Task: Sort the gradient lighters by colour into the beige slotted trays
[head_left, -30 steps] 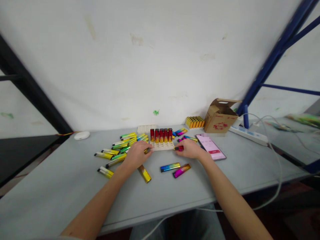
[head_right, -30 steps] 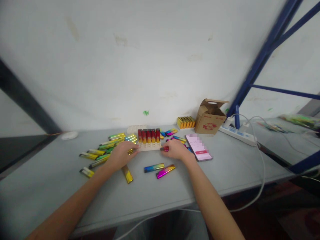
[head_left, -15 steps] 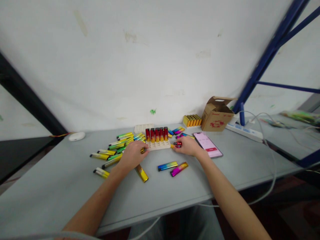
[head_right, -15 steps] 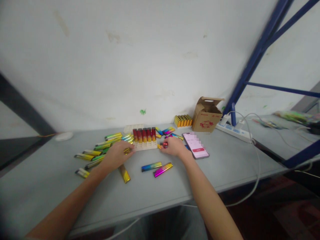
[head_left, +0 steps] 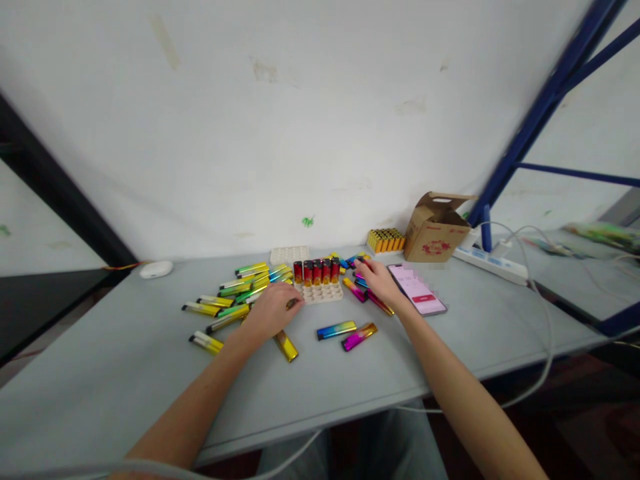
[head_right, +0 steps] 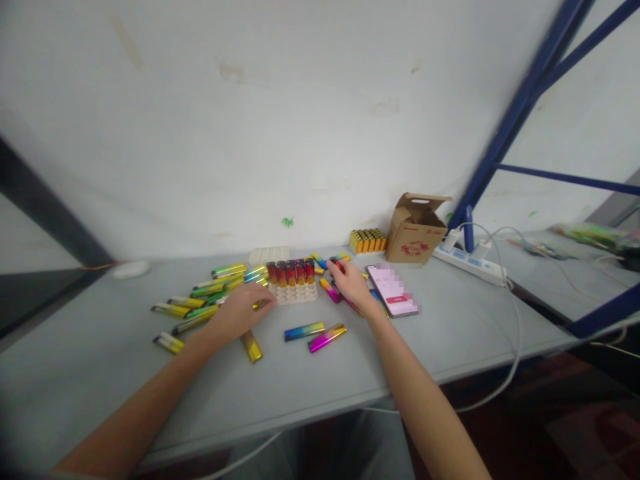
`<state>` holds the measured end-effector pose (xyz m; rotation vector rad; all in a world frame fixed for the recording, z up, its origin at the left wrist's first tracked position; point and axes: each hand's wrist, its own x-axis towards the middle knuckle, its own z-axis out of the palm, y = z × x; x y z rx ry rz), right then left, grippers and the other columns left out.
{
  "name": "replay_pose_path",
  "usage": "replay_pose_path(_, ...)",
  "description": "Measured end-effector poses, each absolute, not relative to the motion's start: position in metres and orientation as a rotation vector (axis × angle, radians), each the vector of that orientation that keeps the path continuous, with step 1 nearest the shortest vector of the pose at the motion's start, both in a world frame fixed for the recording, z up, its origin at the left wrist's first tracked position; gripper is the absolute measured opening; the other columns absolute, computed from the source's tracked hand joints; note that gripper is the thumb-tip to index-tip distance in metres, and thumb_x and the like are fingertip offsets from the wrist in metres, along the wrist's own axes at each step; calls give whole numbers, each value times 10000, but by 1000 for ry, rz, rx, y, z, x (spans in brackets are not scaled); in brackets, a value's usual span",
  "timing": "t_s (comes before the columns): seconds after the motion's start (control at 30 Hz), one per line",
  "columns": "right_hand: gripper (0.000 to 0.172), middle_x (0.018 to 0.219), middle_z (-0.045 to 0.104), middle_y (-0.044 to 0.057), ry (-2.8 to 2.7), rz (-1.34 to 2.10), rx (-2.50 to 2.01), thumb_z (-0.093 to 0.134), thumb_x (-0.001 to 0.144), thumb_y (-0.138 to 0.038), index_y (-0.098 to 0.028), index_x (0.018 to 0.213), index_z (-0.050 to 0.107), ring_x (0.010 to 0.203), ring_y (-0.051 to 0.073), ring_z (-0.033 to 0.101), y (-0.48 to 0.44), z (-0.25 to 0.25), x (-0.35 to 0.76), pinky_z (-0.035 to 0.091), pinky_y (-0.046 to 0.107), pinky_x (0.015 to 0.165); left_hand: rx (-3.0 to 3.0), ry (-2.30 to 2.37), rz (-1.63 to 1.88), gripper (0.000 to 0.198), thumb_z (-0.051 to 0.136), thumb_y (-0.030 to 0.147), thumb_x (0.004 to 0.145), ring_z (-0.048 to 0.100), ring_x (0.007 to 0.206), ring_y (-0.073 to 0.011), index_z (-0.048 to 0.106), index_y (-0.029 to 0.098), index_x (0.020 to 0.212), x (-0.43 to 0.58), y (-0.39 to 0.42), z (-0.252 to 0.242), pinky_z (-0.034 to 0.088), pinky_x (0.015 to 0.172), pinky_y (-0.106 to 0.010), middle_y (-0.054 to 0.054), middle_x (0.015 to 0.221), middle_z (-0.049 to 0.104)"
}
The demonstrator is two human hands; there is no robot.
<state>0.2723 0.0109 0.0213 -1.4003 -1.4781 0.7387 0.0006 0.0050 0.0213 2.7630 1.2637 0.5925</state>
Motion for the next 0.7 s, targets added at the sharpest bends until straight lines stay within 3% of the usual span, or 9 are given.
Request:
replay_pose_path(0.1,408,645,483,-30,-1127,1217,-1050,548,824,-599,-193,791,566,591,123,486,14,21,267,427,234,544,2778,1244,613,153,570,184,857,647,878,-240,716,174,811,3,4,20,489,852,-384,-63,863,733)
replay_pose_path(0.2,338,680,477,-42,-913,1485,-804,599,827,-544,-210,862,559,624,115,520,12,27,262,480,233,568,2776,1242,633,143,577,185,852,646,895,-246,716,177,817,4,4,18,487,866,-397,-62,876,736)
replay_pose_path(0.3,329,634,448,-50,-803,1656,-671,558,862,-532,-206,908,571,526,91,459,8,34,261,380,165,433,2778,1248,638,142,576,174,843,645,915,-250,717,177,830,4,4,16,488,878,-409,-66,896,738)
replay_pose_path(0.43,479,521,348,-60,-750,1805,-569,457,866,-634,-182,724,527,411,70,267,5,37,264,162,146,332,2780,1260,616,172,552,194,859,641,925,-257,720,160,850,5,4,15,493,883,-427,-81,919,736)
replay_pose_path(0.53,546,468,259,-69,-751,1872,-549,405,868,-650,-195,567,381,400,68,176,4,35,266,151,158,334,2781,1257,613,186,541,205,866,639,926,-256,720,157,851,5,4,15,491,892,-434,-83,926,736)
replay_pose_path(0.7,540,443,169,-78,-771,1937,-606,317,873,-625,-223,519,250,396,76,99,5,32,263,151,182,333,2789,1237,628,195,527,213,869,635,922,-249,715,165,849,5,3,16,494,884,-423,-81,922,733)
